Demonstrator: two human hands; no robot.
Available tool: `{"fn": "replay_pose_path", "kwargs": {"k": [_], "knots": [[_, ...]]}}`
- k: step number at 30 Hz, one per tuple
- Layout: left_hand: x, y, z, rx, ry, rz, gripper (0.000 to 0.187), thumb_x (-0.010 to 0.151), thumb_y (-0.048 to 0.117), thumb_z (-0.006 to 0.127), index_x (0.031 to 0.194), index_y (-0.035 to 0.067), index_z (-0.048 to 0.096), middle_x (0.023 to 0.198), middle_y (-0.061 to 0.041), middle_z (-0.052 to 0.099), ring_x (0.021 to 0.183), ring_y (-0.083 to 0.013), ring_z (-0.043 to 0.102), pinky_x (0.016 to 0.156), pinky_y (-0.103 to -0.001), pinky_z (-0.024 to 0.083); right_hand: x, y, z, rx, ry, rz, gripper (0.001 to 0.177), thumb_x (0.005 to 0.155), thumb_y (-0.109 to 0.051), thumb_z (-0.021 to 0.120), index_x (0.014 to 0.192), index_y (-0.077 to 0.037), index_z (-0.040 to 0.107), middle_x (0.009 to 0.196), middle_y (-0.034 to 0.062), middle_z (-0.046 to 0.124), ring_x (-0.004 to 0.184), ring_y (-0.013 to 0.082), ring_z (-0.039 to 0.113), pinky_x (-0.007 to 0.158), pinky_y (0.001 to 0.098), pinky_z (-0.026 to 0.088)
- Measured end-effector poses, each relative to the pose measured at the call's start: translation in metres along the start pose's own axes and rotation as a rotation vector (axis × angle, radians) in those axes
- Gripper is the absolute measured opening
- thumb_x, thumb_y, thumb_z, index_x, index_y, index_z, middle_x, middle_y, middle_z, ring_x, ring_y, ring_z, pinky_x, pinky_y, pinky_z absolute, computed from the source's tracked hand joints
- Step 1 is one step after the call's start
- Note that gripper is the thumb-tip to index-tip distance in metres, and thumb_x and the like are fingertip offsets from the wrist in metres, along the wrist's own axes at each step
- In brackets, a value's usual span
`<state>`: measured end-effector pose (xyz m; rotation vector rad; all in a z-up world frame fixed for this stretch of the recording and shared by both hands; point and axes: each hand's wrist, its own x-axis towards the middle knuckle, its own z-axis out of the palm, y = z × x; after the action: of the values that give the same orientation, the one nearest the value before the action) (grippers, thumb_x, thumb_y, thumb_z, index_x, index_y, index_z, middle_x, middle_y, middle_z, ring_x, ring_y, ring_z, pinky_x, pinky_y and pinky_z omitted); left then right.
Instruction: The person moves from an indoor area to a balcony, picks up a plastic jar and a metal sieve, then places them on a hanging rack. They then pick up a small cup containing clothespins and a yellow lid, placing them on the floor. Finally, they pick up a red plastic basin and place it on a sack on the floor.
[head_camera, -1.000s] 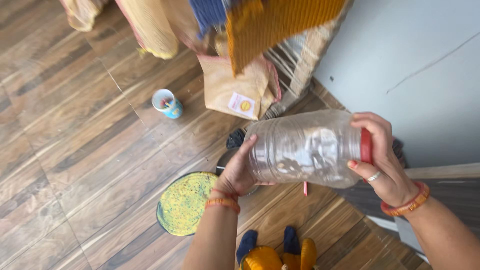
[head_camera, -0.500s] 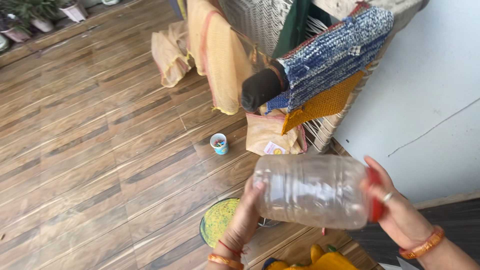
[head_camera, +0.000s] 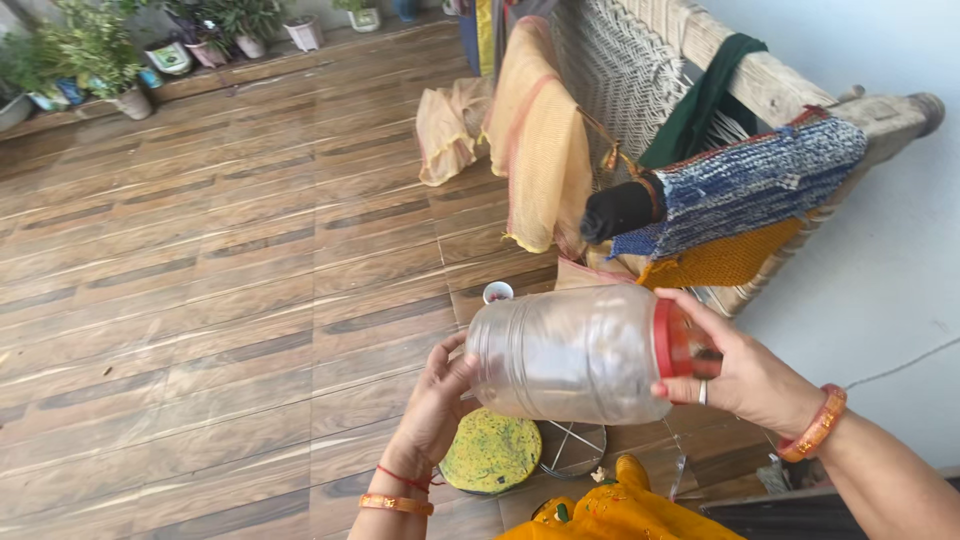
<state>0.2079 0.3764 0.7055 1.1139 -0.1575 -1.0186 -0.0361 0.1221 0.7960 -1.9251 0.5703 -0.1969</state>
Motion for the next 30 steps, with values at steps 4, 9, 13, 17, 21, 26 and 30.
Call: {"fn": "replay_pose_path", "kwargs": {"k": [4,9,13,17,21,26,30], "knots": [[-0.016,0.012,-0.024,0.056,-0.004,-0.006,0.046,0.095,0.029,0.063,0.135,0.006,0.062,0.120,-0.006,0.071,0.109,-0.0190,0.068,0.092,-0.042,0.057,0.009,-0.032,0.015,-0.549,0.023,-0.402,0.112,0.053,-0.045,0.094,0.150,-0.023,0.044,0.143,0.0075,0.043,0.131,0.0257,0.049,0.105,0.0423,0.046],[-0.037,0.004,-0.044,0.109,0.025,0.075,0.045,0.094,0.024,0.066,0.133,0.004,0.063,0.118,-0.008,0.073,0.106,-0.0213,0.069,0.091,-0.043,0.060,0.018,-0.042,0.043,-0.129,-0.007,-0.097,0.105,0.058,-0.043,0.088,0.152,-0.026,0.045,0.142,0.0092,0.048,0.128,0.0238,0.058,0.098,0.0424,0.058],[-0.054,0.001,-0.056,0.094,0.084,0.016,0.049,0.096,0.029,0.064,0.137,0.003,0.062,0.124,-0.012,0.069,0.110,-0.0225,0.066,0.088,-0.043,0.058,0.020,-0.045,0.066,0.020,0.014,-0.057,0.104,0.060,-0.042,0.089,0.149,-0.019,0.041,0.144,0.0100,0.050,0.130,0.0242,0.055,0.094,0.0434,0.058],[-0.056,-0.008,-0.046,0.104,0.127,-0.045,0.077,0.088,0.040,0.065,0.152,0.015,0.031,0.148,-0.012,0.051,0.133,-0.0253,0.055,0.099,-0.049,0.055,0.010,-0.054,0.084,-0.059,0.161,-0.207,0.087,0.067,-0.043,0.086,0.138,-0.010,0.049,0.142,0.0131,0.055,0.125,0.0266,0.062,0.099,0.0391,0.052],[-0.053,-0.013,-0.013,0.891,0.032,0.473,0.108,0.087,0.051,0.083,0.164,0.005,0.023,0.171,-0.023,0.020,0.160,-0.0369,0.017,0.125,-0.053,0.024,0.002,-0.076,0.096,-0.406,0.423,-0.504,0.069,0.072,-0.041,0.085,0.125,-0.004,0.061,0.142,0.0177,0.055,0.128,0.0313,0.058,0.106,0.0405,0.048],[-0.060,-0.005,0.037,1.036,-0.120,0.658,0.152,0.050,0.049,0.100,0.160,-0.001,0.008,0.164,-0.025,0.027,0.153,-0.0387,0.024,0.123,-0.049,0.021,-0.014,-0.110,0.105,-0.563,0.618,-0.640,0.071,0.072,-0.043,0.085,0.125,-0.002,0.060,0.143,0.0211,0.052,0.131,0.0362,0.055,0.110,0.0439,0.046],[-0.053,0.010,0.065,0.686,-0.275,0.613,0.152,0.054,0.042,0.097,0.162,-0.002,0.001,0.162,-0.022,0.032,0.152,-0.0339,0.038,0.124,-0.043,0.035,-0.027,-0.117,0.095,-0.573,0.674,-0.703,0.080,0.077,-0.044,0.081,0.136,0.001,0.052,0.150,0.0239,0.046,0.138,0.0360,0.050,0.115,0.0447,0.042]]}}
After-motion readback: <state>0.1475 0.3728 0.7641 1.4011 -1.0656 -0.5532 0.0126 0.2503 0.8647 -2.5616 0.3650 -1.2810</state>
